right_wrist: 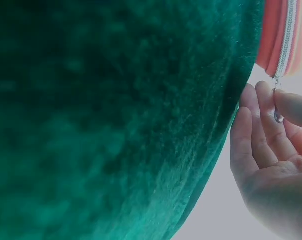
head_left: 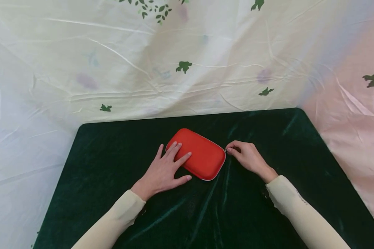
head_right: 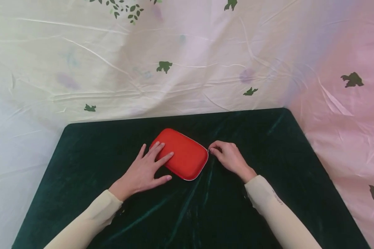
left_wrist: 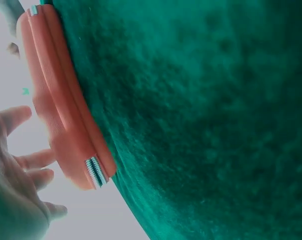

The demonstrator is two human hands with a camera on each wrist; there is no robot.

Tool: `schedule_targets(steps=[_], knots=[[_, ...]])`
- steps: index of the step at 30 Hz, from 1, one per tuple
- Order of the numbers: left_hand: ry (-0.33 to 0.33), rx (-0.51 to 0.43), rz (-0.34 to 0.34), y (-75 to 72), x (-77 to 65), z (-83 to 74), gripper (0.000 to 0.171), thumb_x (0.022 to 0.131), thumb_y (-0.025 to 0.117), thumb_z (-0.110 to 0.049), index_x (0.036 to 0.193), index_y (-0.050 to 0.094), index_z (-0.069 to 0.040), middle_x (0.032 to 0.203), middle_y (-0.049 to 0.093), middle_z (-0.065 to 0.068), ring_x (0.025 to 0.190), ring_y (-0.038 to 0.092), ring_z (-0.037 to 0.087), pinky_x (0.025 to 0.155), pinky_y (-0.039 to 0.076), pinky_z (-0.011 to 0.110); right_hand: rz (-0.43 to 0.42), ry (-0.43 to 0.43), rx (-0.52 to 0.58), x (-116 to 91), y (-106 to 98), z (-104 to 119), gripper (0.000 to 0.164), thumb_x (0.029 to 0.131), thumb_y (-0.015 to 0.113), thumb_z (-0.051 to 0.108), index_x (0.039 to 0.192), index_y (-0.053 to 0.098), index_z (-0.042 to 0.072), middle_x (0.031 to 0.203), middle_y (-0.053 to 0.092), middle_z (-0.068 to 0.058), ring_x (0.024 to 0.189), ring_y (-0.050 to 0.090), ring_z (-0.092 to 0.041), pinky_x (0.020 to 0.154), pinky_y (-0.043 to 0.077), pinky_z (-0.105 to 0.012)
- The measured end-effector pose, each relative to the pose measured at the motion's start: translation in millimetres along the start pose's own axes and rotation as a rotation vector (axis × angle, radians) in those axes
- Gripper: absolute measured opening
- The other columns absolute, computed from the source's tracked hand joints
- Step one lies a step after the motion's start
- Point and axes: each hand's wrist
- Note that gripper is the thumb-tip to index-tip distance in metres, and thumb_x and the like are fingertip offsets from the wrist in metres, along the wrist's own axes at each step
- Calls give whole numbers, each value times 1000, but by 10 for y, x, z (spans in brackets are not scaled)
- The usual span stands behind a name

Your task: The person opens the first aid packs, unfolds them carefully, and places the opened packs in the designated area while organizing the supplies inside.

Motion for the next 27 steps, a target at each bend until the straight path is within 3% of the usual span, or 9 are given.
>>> schedule_targets(steps=[6,11,14,18,21,27], knots=[[2,25,-40,-26,-18,-52,78,97,45,-74,159,44,-27,155,39,17,153,24,38,123,13,65,16,-8,-19,144,19,11,15,103,66,12,115,74,10,98,72,-2,78,57,-19,70,51,-32],[6,18,-81,-39,103,-32,76,94,56,-72,150,56,-20,154,40,15,153,24,37,122,17,65,29,-13,-28,211,35,36,15,103,66,11,115,74,9,101,73,-3,81,59,-20,74,53,-35],[43,-5,-47,-34,226,-15,84,91,60,-73,156,48,-22,166,25,13,156,13,36,123,13,65,33,-3,-33,224,42,40,15,103,65,12,115,74,9,102,74,-4,82,59,-20,75,53,-36],[78,-28,62,-20,332,9,90,90,59,-74,165,30,-31,174,9,7,158,4,34,125,6,62,46,14,-37,215,44,37,16,103,65,14,116,73,9,99,73,-3,80,59,-20,73,53,-35],[81,-33,106,1,352,31,86,93,56,-74,165,27,-36,174,9,5,159,5,34,126,5,59,57,17,-41,189,32,28,17,103,65,14,117,73,9,95,72,-1,79,58,-19,71,52,-34],[79,-32,98,40,323,27,84,94,55,-72,165,26,-37,175,8,4,159,7,33,126,6,58,68,1,-22,119,-5,22,18,103,66,14,118,74,11,97,73,1,79,59,-17,72,52,-34]])
Point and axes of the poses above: each hand's wrist, its own x-axis towards the middle knuckle, its own y-axis out of the palm, z = x × y
